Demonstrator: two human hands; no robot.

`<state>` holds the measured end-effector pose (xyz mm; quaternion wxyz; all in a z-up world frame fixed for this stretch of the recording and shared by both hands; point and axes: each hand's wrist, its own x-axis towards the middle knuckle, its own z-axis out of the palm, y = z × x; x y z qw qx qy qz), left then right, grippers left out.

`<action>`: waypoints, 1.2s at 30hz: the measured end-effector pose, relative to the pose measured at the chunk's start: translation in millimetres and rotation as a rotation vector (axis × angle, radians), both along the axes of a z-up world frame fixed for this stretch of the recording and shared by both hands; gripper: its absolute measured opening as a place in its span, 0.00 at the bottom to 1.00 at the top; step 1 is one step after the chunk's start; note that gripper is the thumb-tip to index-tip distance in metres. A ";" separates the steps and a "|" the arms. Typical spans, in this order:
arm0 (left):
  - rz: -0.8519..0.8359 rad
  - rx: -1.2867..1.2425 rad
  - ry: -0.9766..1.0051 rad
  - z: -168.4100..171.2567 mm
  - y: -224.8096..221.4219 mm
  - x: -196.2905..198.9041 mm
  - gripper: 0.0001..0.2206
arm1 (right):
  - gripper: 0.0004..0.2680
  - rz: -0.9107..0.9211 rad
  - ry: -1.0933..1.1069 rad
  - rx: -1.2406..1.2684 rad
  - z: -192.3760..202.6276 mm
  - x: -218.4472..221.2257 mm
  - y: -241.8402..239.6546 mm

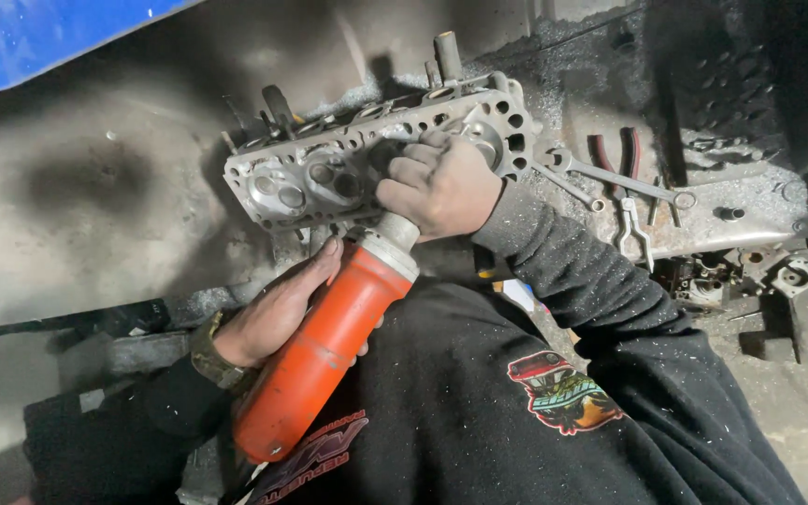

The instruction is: Grinding and polishing the surface of an engine cylinder head using a power tool.

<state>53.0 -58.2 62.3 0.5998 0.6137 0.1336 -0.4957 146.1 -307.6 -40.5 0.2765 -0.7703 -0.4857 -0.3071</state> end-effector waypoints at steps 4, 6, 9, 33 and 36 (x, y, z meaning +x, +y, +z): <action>0.020 0.126 0.058 9.7 -15.5 6.0 0.32 | 0.12 -0.033 -0.012 -0.018 5.5 -2.6 -4.7; 0.027 0.131 0.053 8.3 -15.7 7.4 0.30 | 0.12 -0.041 -0.034 0.018 8.3 -3.3 -5.4; -0.146 0.164 -0.295 -15.7 14.7 2.4 0.27 | 0.12 -0.019 -0.056 0.039 9.4 -0.2 1.5; 0.005 -0.009 0.015 -26.6 -7.5 -16.1 0.34 | 0.09 0.000 -0.062 -0.045 -1.1 -4.3 -14.5; -0.092 0.010 -0.210 -29.4 -11.9 -24.1 0.28 | 0.09 0.016 -0.065 -0.061 8.4 -8.4 -18.2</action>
